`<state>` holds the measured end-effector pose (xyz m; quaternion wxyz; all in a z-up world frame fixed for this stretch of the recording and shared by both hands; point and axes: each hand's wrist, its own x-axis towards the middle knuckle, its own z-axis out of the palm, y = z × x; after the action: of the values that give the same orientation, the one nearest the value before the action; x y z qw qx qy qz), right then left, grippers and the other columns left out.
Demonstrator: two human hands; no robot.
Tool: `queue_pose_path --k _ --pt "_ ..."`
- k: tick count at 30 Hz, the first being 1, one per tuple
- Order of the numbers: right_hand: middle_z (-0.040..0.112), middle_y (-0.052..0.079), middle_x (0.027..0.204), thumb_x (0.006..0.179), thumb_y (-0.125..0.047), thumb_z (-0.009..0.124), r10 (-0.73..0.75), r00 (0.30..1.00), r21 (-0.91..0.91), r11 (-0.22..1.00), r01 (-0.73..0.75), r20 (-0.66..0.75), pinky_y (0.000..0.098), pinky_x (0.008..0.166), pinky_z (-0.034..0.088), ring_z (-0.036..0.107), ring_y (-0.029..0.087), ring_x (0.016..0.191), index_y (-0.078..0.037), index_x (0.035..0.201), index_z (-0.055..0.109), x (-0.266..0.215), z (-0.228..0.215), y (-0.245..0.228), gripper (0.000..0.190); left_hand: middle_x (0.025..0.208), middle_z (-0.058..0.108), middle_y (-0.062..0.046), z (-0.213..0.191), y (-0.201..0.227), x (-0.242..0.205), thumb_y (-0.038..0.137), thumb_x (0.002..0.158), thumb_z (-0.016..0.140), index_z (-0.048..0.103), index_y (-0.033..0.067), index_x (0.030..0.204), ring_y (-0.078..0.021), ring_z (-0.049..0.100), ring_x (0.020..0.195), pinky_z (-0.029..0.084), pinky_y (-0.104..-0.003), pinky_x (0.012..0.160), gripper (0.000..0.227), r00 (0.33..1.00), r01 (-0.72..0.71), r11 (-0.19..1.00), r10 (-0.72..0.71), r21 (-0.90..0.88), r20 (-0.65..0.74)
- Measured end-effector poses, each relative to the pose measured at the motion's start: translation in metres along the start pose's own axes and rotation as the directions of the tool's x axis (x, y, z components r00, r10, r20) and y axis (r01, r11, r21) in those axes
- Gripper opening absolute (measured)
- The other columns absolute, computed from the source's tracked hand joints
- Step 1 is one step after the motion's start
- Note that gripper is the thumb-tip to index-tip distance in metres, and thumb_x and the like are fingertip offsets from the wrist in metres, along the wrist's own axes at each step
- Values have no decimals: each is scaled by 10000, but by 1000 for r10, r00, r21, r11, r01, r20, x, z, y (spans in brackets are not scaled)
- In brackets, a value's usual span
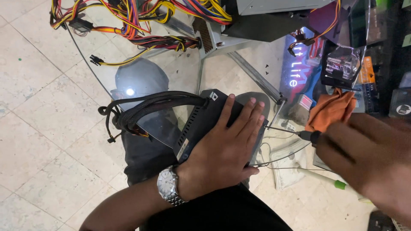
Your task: The person holds a black computer power supply unit, turning it over to inspect the label and connectors. They then use a screwdriver to tighten screws on the unit's metal casing, securing it while seated.
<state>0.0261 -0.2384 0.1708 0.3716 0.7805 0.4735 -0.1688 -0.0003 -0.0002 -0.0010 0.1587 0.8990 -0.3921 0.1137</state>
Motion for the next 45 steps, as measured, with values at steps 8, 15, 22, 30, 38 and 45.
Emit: queue_pose_path --k 8,15,22,30,38,45 --pt "512 38 970 818 -612 672 373 922 140 913 -384 100 395 685 535 623 259 716 -280 1133 509 -10 42 -13 486 1609 378 -270 1 1 -1 799 805 572 494 -14 1489 -425 316 1516 194 -676 1251 1065 1000 -8 1000 8 -18 4" --pt "606 232 614 1003 117 618 -510 816 -434 822 370 -271 481 515 410 578 379 490 282 861 798 20 -36 10 282 1615 378 -255 0 0 1 816 824 524 489 2 1497 -409 309 1519 200 -663 1248 1057 999 -7 1000 6 30 36" --pt "765 -28 816 782 -738 616 472 849 278 805 -524 237 415 695 592 770 274 763 -316 1271 484 -4 42 -3 659 1612 367 -276 1 -1 1 788 814 585 472 -38 1494 -417 306 1522 197 -670 1251 1075 1000 -8 999 8 -33 -4" --pt "634 162 757 1128 -169 476 -220 907 -214 965 150 -358 403 481 345 555 297 528 67 789 694 8 -15 -14 467 1611 376 -268 1 0 0 819 846 512 459 -31 1509 -413 318 1516 192 -671 1251 1079 1000 -12 1000 12 12 17" --pt "590 58 1106 745 -507 678 425 894 253 858 -447 139 463 719 596 693 344 811 -323 1190 532 -3 33 1 503 1626 347 -265 2 -1 2 806 839 541 460 -32 1506 -420 289 1529 178 -661 1258 1075 1000 -3 1000 3 -27 3" --pt "631 110 727 1079 -443 460 -73 995 -302 952 49 -67 376 554 471 607 258 620 69 1114 728 5 4 -13 580 1628 339 -275 2 0 -1 799 853 525 457 -35 1508 -428 275 1534 177 -661 1258 1062 1000 -9 1000 9 -23 22"
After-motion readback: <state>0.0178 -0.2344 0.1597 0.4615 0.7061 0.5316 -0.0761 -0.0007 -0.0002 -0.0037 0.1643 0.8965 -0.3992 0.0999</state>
